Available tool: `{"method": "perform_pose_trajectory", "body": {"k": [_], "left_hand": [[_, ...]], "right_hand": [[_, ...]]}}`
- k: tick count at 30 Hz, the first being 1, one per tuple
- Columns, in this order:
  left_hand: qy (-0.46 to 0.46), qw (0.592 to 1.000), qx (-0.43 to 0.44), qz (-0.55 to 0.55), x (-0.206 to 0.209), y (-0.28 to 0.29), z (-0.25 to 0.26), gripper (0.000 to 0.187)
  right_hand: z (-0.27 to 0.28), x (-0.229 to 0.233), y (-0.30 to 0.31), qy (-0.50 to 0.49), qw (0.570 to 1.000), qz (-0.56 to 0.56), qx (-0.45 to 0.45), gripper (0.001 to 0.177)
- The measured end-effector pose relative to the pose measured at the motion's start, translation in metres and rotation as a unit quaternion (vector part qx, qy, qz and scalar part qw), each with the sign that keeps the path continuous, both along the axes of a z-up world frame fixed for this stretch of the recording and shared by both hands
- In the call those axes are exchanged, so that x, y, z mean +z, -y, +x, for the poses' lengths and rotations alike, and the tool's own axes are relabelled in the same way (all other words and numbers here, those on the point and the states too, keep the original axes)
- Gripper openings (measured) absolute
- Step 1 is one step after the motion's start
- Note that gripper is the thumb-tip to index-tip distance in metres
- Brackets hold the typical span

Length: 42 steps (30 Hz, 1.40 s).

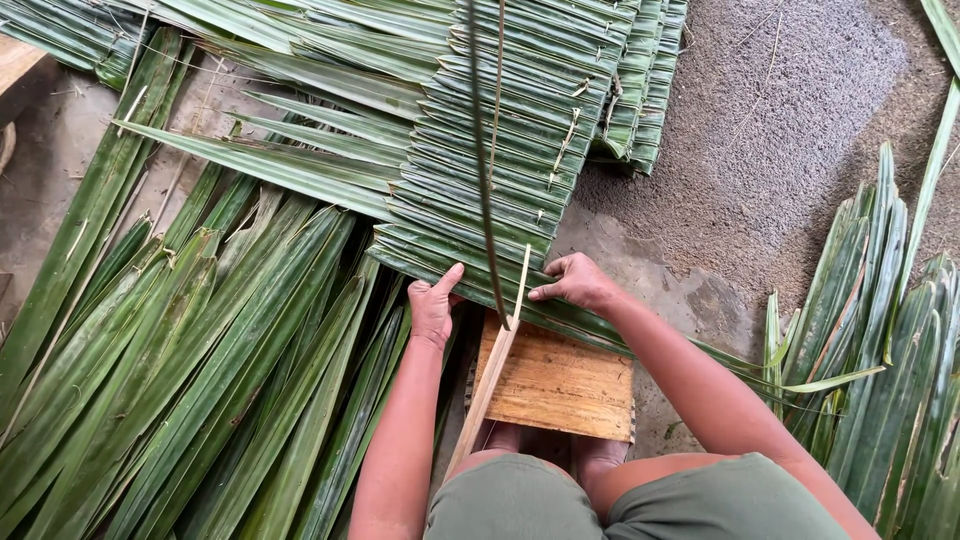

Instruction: Weaving palm leaves onto a wooden stick to create a thatched panel

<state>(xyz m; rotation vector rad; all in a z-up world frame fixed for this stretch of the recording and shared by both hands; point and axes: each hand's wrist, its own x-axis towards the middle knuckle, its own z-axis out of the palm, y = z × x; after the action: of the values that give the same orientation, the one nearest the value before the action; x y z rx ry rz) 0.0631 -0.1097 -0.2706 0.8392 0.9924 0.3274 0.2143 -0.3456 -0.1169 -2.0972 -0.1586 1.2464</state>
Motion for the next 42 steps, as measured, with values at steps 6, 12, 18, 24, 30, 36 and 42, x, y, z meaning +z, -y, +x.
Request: {"method": "perform_pose_trajectory", "body": {"k": [6,12,18,24,30,36,42], "left_hand": [[0.004,1.000,0.000,-0.005,0.048,0.002,0.007,0.025],[0.001,1.000,-0.004,-0.005,-0.018,-0.007,-0.003,0.026],[-0.030,0.998,-0.019,-0.052,0.071,0.030,0.004,0.039],[-0.032,0.997,-0.066,-0.012,0.074,0.076,0.000,0.052],[-0.011,0.996,-0.073,0.042,0.120,0.074,0.017,0.051],[-0.037,0.992,-0.123,0.003,0.051,0.064,-0.004,0.040],[-0.057,0.990,-0.120,-0.046,0.122,0.064,0.003,0.030]], "right_hand": [[-0.003,0.025,-0.007,0.002,1.000,-0.011,-0.006,0.031],[-0.002,-0.009,0.000,0.014,1.000,-0.022,-0.008,0.033],[-0.002,-0.005,-0.004,0.024,0.999,-0.029,-0.003,0.033],[-0.001,-0.011,-0.005,0.029,0.999,-0.036,0.004,0.033],[0.001,-0.007,-0.001,0.035,0.999,-0.024,0.028,0.032],[0.000,0.002,-0.002,0.034,0.999,-0.009,0.037,0.032],[0.006,-0.008,0.001,0.034,0.998,-0.011,0.043,0.034]]}}
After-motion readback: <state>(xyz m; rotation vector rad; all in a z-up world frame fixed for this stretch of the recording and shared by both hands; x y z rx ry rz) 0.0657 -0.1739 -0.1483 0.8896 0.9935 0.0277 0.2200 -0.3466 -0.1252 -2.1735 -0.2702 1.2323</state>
